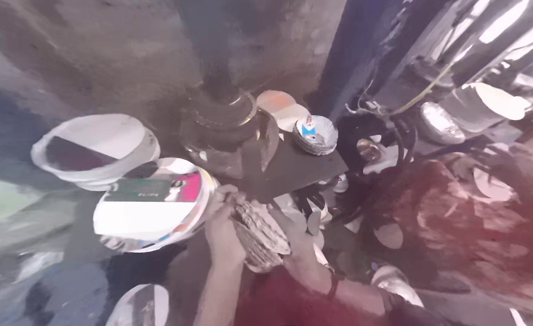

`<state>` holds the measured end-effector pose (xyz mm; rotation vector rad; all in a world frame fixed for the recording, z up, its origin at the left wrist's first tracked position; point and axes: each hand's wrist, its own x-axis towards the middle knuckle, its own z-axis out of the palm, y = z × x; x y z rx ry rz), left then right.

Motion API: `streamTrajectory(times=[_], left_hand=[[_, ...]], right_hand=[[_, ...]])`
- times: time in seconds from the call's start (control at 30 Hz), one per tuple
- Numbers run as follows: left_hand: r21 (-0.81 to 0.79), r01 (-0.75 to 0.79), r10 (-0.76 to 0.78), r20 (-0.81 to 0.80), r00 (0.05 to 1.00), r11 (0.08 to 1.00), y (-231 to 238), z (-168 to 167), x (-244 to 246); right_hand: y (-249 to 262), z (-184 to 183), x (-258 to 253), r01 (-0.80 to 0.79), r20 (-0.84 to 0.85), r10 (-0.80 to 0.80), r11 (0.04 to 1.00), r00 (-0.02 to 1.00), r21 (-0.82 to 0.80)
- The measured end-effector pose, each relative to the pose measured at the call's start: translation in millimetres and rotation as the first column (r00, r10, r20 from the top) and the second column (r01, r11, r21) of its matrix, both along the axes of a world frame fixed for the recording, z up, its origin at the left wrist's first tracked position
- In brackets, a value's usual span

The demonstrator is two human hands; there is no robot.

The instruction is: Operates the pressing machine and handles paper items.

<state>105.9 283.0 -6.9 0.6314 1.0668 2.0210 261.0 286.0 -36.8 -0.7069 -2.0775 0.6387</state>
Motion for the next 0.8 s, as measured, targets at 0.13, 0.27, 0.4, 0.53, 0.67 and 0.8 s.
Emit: streamTrajectory(times=[0.13, 0.27, 0.4, 0.53, 0.67, 0.8], left_hand=[[0.005, -0.068, 0.068, -0.048, 0.997, 0.998, 15.5, 17.1, 8.4], [-0.068, 0.166, -0.177, -0.239, 0.955, 0.984, 11.0, 25.6, 18.7], [-0.100, 0.339, -0.353, -0.282, 0.892, 0.935, -7.4, 11.8, 18.7], [-0.167, 0.399, -0.429, -0.226, 0.875, 0.902, -23.3, -5.5, 20.5], [-0.214, 0.353, -0.393, -0.192, 0.899, 0.911, -37.1, -16.3, 14.3], [-0.253, 0.340, -0.390, -0.179, 0.903, 0.906, -42.6, -25.2, 7.2]], right_hand=[[42.4, 22.7, 8.0, 0.012, 0.024, -0.008, 0.990, 1.000, -0.138], [138.2, 65.1, 51.1, 0.207, -0.049, -0.229, 0.937, 0.972, -0.280], [197.2, 75.2, 82.9, 0.408, 0.068, -0.414, 0.832, 0.908, -0.375], [241.7, 61.7, 70.8, 0.501, 0.238, -0.442, 0.724, 0.865, -0.474], [257.2, 66.6, 63.6, 0.604, 0.366, -0.482, 0.673, 0.796, -0.428], [257.3, 74.8, 69.0, 0.541, 0.328, -0.430, 0.677, 0.841, -0.498]])
